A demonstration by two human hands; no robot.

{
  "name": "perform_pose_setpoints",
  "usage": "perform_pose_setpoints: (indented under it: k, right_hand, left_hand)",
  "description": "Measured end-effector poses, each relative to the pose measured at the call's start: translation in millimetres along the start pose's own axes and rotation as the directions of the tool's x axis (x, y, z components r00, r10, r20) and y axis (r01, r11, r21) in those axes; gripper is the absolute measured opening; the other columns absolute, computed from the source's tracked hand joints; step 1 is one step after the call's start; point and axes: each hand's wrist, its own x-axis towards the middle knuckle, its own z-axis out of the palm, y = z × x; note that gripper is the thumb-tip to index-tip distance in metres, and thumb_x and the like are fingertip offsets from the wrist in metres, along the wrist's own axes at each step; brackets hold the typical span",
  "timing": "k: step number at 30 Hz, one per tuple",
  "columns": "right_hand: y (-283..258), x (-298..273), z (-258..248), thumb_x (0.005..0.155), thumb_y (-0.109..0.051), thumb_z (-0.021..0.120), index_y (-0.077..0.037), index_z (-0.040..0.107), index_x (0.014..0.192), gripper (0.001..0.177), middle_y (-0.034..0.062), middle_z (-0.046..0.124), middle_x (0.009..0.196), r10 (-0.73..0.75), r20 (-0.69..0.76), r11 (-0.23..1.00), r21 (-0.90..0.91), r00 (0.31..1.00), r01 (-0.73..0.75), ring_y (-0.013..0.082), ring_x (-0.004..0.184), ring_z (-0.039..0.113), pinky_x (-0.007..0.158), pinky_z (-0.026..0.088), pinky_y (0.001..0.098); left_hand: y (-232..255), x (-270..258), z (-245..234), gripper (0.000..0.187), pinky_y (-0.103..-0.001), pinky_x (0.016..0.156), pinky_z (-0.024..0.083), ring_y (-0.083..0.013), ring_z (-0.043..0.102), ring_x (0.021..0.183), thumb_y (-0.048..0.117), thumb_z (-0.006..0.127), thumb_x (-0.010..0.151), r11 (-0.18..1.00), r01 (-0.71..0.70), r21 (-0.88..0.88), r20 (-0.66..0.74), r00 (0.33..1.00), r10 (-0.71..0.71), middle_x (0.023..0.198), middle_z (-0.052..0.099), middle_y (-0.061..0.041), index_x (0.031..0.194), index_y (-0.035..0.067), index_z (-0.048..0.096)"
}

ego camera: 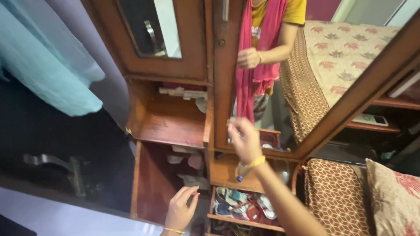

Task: The person opens and closes a dark brown door, then opens a wooden cabinet and pulls out a drawer before closing them. They open a window, adjust the curtain, and close it. Finally, they open and close a pink wardrobe door and a white cabinet door.

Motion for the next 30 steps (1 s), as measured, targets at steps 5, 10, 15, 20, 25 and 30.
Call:
perform_pose_setpoints:
  k: [5,10,15,20,25,30]
  right_hand:
    - [-69,170,24,0.107,-0.008,0.064,0.002,0.059,0.128,0.024,0.0107,0.065,0.115,-0.425,-0.221,0.903,-0.165,0.878,0.396,0.0166,0.105,0.064,0.093,0.053,0.0286]
    - [-75,284,52,0.107,-0.016,0.066,0.000,0.067,0.118,0.020,0.0069,0.066,0.098,-0.346,-0.435,0.937,-0.121,0.831,0.327,0.0117,0.088,0.061,0.077,0.052,0.0265]
    - [-59,304,61,0.109,-0.026,0.056,-0.005,0.071,0.096,0.029,-0.0025,0.066,0.071,-0.044,-0.372,0.998,0.034,0.927,0.061,0.0044,0.061,0.061,0.054,0.047,0.0218]
    - [-71,287,70,0.111,-0.027,0.052,-0.006,0.072,0.096,0.032,-0.0034,0.064,0.069,-0.146,-0.433,0.987,-0.124,0.889,0.101,0.0033,0.058,0.056,0.050,0.041,0.0218]
    - [-73,297,74,0.115,-0.029,0.048,-0.004,0.062,0.095,0.034,-0.0019,0.058,0.066,-0.214,-0.424,0.976,-0.124,0.880,0.178,0.0033,0.061,0.055,0.055,0.042,0.0217]
    - [-79,267,81,0.114,-0.031,0.047,-0.006,0.060,0.096,0.033,-0.0037,0.049,0.066,-0.150,-0.437,0.987,-0.009,0.887,0.162,0.0045,0.058,0.046,0.052,0.038,0.0231]
  left_hand:
    - [8,79,-44,0.025,-0.036,0.078,0.060,-0.0290,0.075,0.091,0.004,0.076,0.082,0.991,-0.124,0.047,-0.101,0.986,0.129,0.102,0.074,-0.012,0.106,0.003,0.074]
    - [1,135,-71,0.025,-0.037,0.083,0.059,-0.0316,0.073,0.097,0.003,0.076,0.082,0.984,-0.176,0.024,-0.134,0.975,0.178,0.106,0.073,-0.015,0.107,0.002,0.073]
    - [-15,158,-73,0.025,-0.037,0.089,0.058,-0.0321,0.073,0.102,0.003,0.075,0.084,0.972,-0.231,-0.046,-0.096,0.969,0.226,0.110,0.074,-0.015,0.109,0.001,0.072]
    - [-29,177,-61,0.027,-0.039,0.088,0.057,-0.0317,0.073,0.102,0.007,0.078,0.082,0.980,-0.194,-0.049,-0.062,0.980,0.191,0.110,0.074,-0.015,0.108,0.002,0.073]
    - [-22,233,-48,0.030,-0.039,0.097,0.056,-0.0329,0.070,0.111,0.009,0.076,0.085,0.960,-0.280,-0.024,-0.104,0.956,0.276,0.120,0.072,-0.015,0.114,0.004,0.072]
    - [3,282,-40,0.043,-0.043,0.105,0.052,-0.0373,0.062,0.125,0.009,0.077,0.086,0.932,-0.358,-0.059,-0.161,0.925,0.345,0.137,0.061,-0.019,0.127,0.002,0.065]
